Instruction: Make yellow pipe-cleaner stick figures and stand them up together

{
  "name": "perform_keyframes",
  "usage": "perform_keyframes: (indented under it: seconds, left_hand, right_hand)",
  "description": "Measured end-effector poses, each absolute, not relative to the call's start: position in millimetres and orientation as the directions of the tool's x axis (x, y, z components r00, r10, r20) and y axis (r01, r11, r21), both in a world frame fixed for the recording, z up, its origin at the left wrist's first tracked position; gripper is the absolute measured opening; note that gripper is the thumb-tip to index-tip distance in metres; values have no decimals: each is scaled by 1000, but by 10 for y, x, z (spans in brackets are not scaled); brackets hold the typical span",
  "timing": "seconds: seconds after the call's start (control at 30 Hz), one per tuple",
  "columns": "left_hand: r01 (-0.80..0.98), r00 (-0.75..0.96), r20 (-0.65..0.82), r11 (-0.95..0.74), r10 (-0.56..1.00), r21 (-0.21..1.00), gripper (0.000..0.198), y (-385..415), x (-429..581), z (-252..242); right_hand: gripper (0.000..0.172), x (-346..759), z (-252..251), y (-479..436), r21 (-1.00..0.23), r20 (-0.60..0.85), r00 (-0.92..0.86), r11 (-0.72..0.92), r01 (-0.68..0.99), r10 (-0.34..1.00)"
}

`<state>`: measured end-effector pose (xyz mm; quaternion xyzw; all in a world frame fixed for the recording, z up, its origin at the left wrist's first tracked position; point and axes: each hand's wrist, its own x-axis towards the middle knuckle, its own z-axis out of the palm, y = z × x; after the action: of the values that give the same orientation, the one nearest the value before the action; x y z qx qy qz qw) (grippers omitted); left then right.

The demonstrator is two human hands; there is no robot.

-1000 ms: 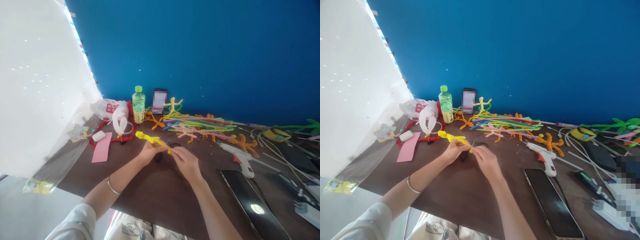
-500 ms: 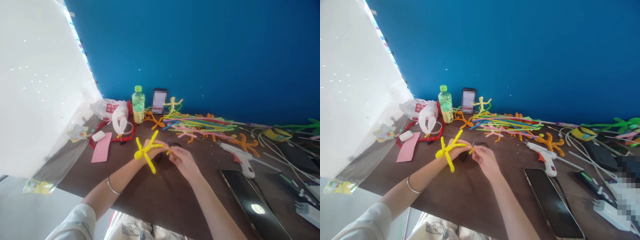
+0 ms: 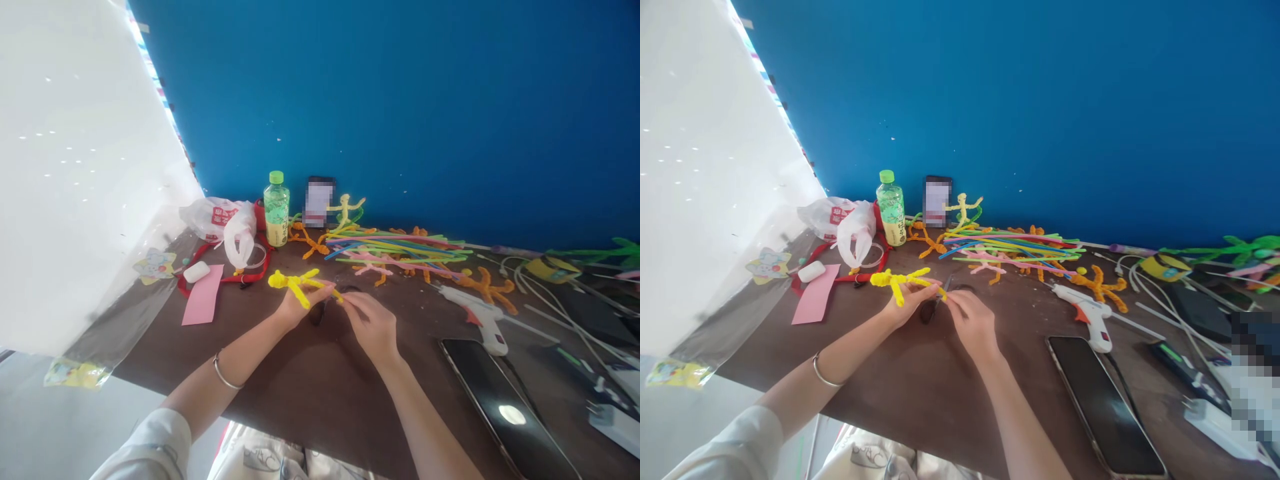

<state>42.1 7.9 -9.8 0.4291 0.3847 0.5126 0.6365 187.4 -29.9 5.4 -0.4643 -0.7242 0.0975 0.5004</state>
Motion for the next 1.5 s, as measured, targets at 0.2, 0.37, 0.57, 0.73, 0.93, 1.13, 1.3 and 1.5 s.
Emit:
perform_keyframes:
  seconds: [0.2, 0.37, 0.57, 0.73, 0.93, 1.13, 1.3, 1.5]
  left_hand:
    - [-44, 150, 75, -70, 986, 997, 18, 70, 358, -10]
    - [86, 200, 123, -142, 972, 986, 9, 56, 331, 72]
    - [-138, 133, 15, 4, 991, 990, 19, 26, 402, -29]
    - [-377, 120, -78, 118, 990, 919, 24, 23, 457, -115]
    - [-342, 128, -56, 97, 990, 935, 23, 44, 437, -124]
    - [-23, 185, 81, -78, 979, 997, 15, 84, 356, -64]
    - [36, 291, 128, -144, 948, 989, 14, 111, 315, -33]
    - [-125, 352, 85, -43, 932, 991, 17, 88, 338, -50]
  right_hand:
    - [15, 1810, 107, -270, -996, -37, 46, -33, -84, 998]
    - [16, 1807, 57, -222, -837, -305, -135, -333, -434, 943]
    - [16, 1756, 35, -290, -997, 74, 197, 71, 20, 978]
    - [13, 1817, 2, -325, -610, 633, -13, 508, 608, 774]
    - [17, 1830, -3, -300, -496, 656, -121, 545, 676, 745]
    - [17, 1815, 81, -296, -911, 211, 5, 195, 364, 977]
    - [26, 1889, 236, -274, -986, -128, -141, -110, 128, 982]
    - [24, 1966, 205, -254, -941, -255, -392, -320, -110, 884]
